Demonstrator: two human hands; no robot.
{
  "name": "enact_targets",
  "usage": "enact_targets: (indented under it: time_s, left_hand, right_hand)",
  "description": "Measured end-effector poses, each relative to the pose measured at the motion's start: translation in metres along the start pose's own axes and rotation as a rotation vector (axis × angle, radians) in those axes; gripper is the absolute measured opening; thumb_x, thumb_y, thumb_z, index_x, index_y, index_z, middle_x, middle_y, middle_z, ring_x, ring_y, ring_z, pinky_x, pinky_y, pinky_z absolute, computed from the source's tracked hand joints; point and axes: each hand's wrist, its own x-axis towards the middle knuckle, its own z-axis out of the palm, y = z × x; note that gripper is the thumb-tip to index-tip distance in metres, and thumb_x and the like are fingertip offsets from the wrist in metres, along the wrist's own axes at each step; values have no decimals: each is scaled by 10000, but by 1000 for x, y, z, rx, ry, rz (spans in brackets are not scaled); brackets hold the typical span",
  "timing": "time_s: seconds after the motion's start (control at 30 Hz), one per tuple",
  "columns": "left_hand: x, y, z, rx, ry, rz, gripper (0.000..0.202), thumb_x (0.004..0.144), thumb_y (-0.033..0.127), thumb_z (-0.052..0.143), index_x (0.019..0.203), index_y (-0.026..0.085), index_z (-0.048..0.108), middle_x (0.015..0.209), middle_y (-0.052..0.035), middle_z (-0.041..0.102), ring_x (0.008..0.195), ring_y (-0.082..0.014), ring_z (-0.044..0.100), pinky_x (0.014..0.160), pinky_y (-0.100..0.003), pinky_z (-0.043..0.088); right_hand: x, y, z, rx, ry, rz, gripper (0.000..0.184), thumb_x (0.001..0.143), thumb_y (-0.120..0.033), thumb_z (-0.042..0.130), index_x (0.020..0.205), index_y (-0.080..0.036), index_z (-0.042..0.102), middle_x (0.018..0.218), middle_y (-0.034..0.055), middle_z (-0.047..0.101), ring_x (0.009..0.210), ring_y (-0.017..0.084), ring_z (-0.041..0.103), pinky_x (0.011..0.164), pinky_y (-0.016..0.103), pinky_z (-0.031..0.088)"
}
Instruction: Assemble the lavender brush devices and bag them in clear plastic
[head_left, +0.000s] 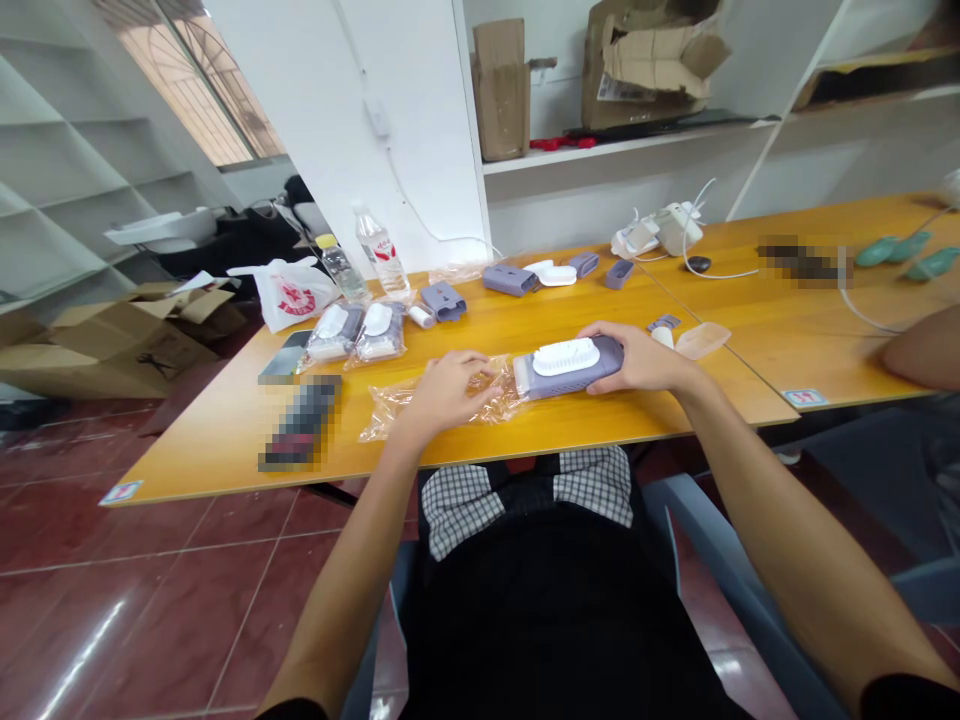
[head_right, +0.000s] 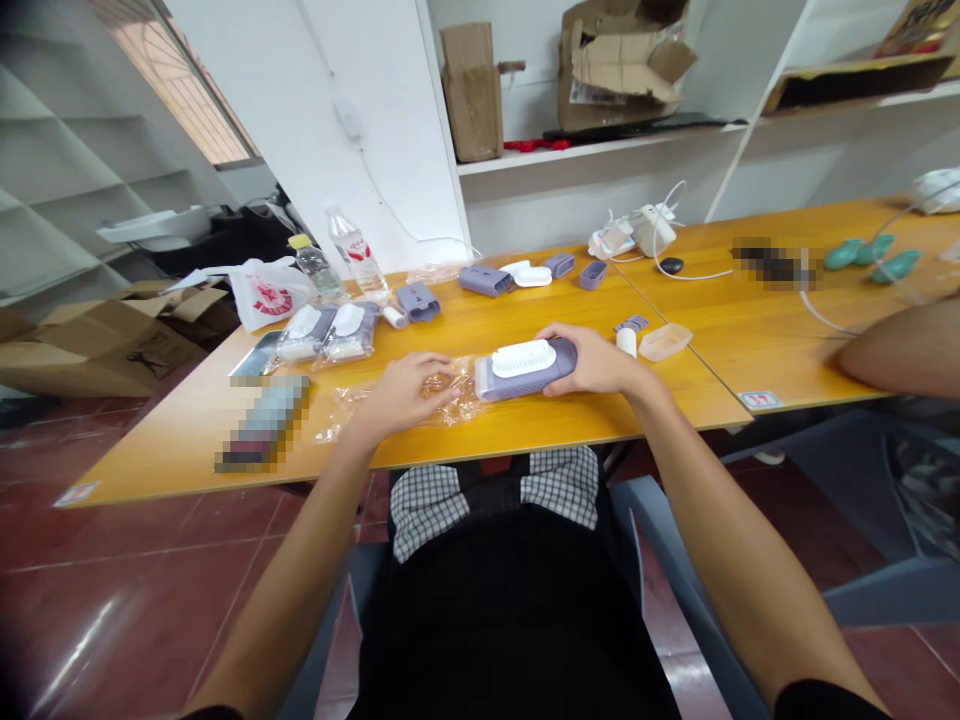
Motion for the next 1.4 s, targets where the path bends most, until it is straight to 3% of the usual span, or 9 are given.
enact_targets:
  time_s: [0.13, 0.27, 0.43, 0.57, 0.67, 0.77, 1.03, 1.23, 1.4]
  left_hand:
    - [5, 6, 6, -39, 93, 9, 139, 1007, 309, 686, 948, 230, 785, 1186, -80, 807, 1138, -292, 744, 1064, -516, 557]
    - [6, 7, 6, -167, 217, 72, 147, 1019, 322, 673, 954, 233, 771, 1070, -64, 822, 1040, -266, 762, 994, -456, 575]
    - [5, 11, 4, -205, 311, 80, 195, 1040, 364, 640, 964, 228, 758, 1026, -60, 823, 994, -258, 762, 972, -440, 574]
    - [5, 14, 3, -221, 297, 41, 211, 1053, 376, 605, 983, 236, 748, 1046, -58, 813, 1018, -255, 760, 998, -445, 582]
    - [3, 12, 1, -227, 254, 17, 231, 1026, 414, 658, 1153, 239, 738, 1207, -77, 796, 1142, -273, 745, 1065, -472, 577]
    - [2, 8, 0, -232, 177, 7, 416, 985, 452, 727, 1342, 241, 689, 1377, -105, 749, 1268, -302, 711, 1135, -507, 552]
    - [2, 5, 4, -227, 75, 15, 530, 956, 516, 783, 1387, 227, 675, 1419, -114, 729, 1319, -318, 690, 1175, -524, 521]
    - [4, 4, 7, -231, 112, 9, 143, 984, 367, 744, 1041, 238, 765, 1097, -56, 811, 1070, -272, 755, 1033, -488, 572]
    - [6, 4, 9, -272, 168, 14, 90, 961, 321, 777, 923, 240, 768, 1005, -52, 812, 996, -262, 757, 971, -472, 586]
  right_hand:
    - [0, 0, 1, 13, -30, 4, 680, 567, -411, 981, 1174, -254, 720, 1245, 65, 769, 1171, 377, 711, 1085, 552, 542]
    - [1, -1, 5, 42, -42, -7, 687, 576, -418, 984, 1187, -257, 714, 1245, 64, 766, 1161, 367, 711, 1090, 547, 540]
    - [3, -6, 18, 48, 38, -46, 674, 616, -445, 978, 1202, -267, 697, 1246, 68, 759, 1167, 375, 694, 1073, 557, 541]
    - [5, -10, 30, 70, 86, -62, 705, 622, -447, 984, 1228, -271, 671, 1240, 71, 748, 1136, 367, 689, 1030, 547, 556]
    - [6, -9, 34, 83, 105, -54, 710, 629, -468, 981, 1231, -266, 664, 1225, 74, 744, 1120, 360, 689, 1012, 537, 561]
    - [6, -7, 31, 92, 98, -51, 721, 613, -489, 990, 1217, -262, 670, 1204, 69, 747, 1115, 363, 691, 1015, 537, 555]
    - [2, -8, 14, 54, 94, -76, 683, 596, -456, 998, 1181, -257, 705, 1212, 67, 771, 1135, 376, 707, 1030, 544, 559]
    - [-1, -6, -1, 27, 177, -47, 722, 581, -530, 1005, 1182, -263, 709, 1197, 76, 776, 1129, 396, 707, 1017, 560, 564]
    - [-3, -2, -5, 45, 321, -41, 772, 589, -602, 1003, 1217, -277, 693, 1220, 89, 761, 1161, 397, 695, 1034, 558, 550]
